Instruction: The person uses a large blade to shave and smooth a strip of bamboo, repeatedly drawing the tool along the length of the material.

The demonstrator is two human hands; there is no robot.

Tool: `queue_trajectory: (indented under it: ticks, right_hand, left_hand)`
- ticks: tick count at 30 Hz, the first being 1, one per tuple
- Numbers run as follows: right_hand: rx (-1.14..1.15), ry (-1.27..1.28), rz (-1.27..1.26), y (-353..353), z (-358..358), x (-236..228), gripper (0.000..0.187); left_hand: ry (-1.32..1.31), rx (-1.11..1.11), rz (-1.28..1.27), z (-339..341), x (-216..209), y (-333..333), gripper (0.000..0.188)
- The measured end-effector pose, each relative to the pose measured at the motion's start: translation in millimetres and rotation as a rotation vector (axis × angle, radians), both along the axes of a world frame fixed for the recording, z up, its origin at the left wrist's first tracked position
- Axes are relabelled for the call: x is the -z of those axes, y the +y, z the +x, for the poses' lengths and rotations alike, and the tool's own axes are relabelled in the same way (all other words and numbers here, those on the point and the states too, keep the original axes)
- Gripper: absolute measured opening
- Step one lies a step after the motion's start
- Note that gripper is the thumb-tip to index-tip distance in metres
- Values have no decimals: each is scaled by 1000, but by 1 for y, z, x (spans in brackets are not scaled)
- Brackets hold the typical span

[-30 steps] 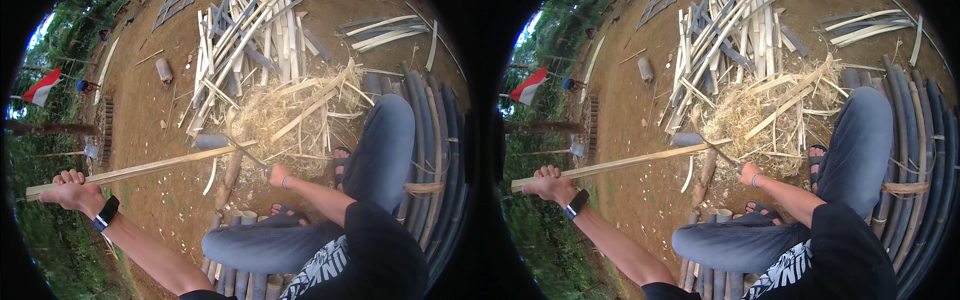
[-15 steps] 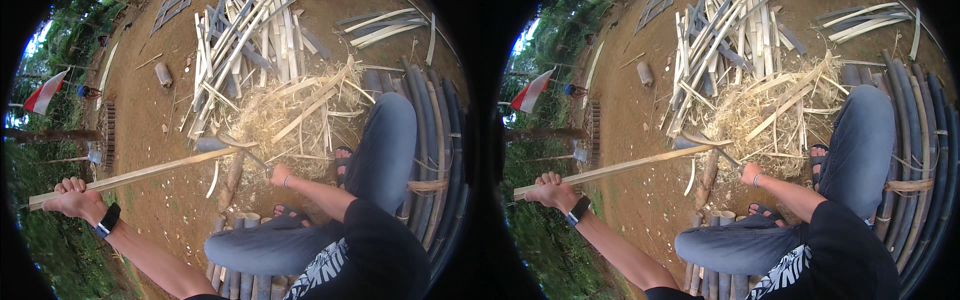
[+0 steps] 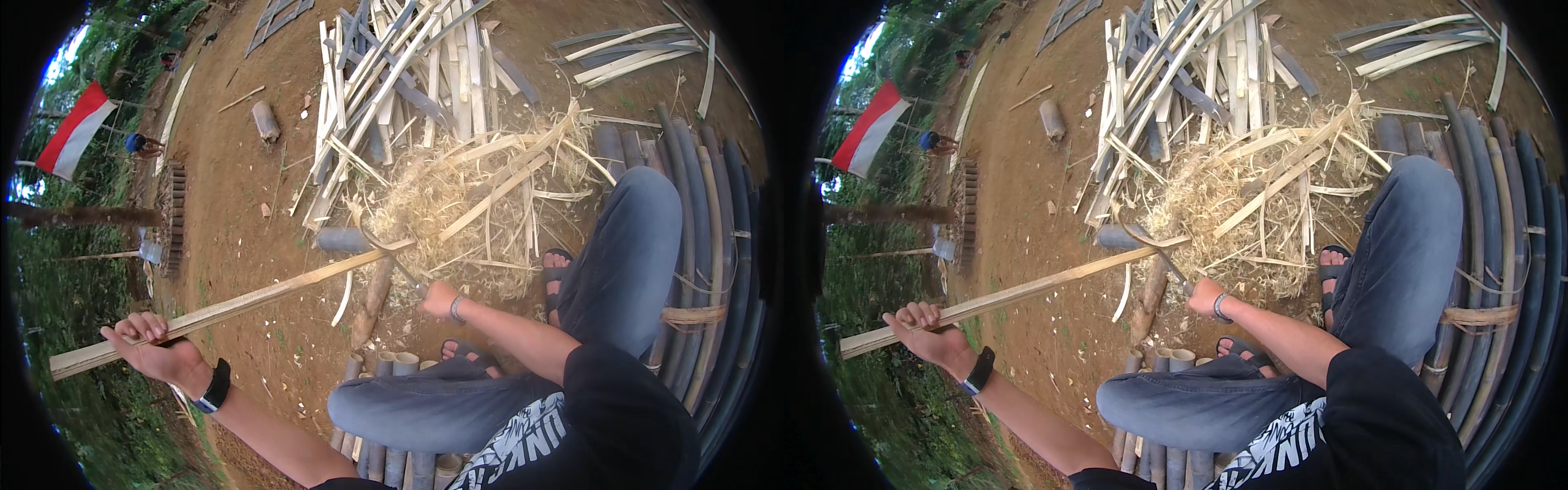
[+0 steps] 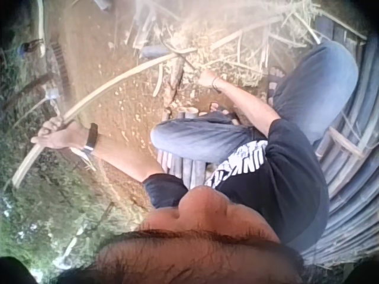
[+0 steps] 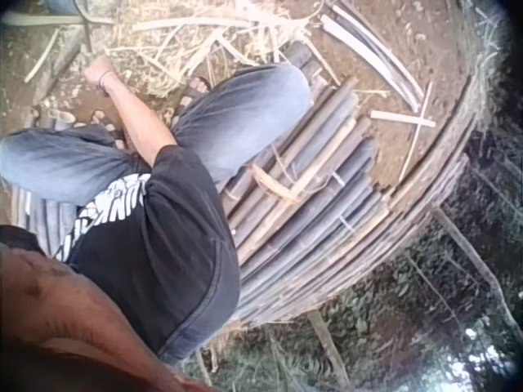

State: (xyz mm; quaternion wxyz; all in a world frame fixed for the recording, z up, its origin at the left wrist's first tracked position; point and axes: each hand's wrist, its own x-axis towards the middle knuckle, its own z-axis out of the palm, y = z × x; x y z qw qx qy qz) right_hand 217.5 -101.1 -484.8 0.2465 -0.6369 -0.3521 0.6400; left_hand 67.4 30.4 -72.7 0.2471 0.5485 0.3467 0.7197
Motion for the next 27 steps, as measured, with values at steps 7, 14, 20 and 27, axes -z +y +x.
queue_trajectory:
  ticks: [7, 14, 20, 27]
  right_hand:
    - [96, 686, -134, 6, 30, 46, 27]
    - [-230, -82, 433, 6, -11, -90, 52]
    - [-157, 89, 418, -7, -11, -146, 50]
    - [-160, -55, 360, 1, -13, -90, 42]
  left_hand:
    - [-142, -220, -13, -67, 30, -18, 44]
    - [-127, -230, 106, -26, -21, -77, 45]
    - [-167, -227, 131, -33, -40, -88, 46]
    - [-110, -219, 145, -35, -28, -66, 42]
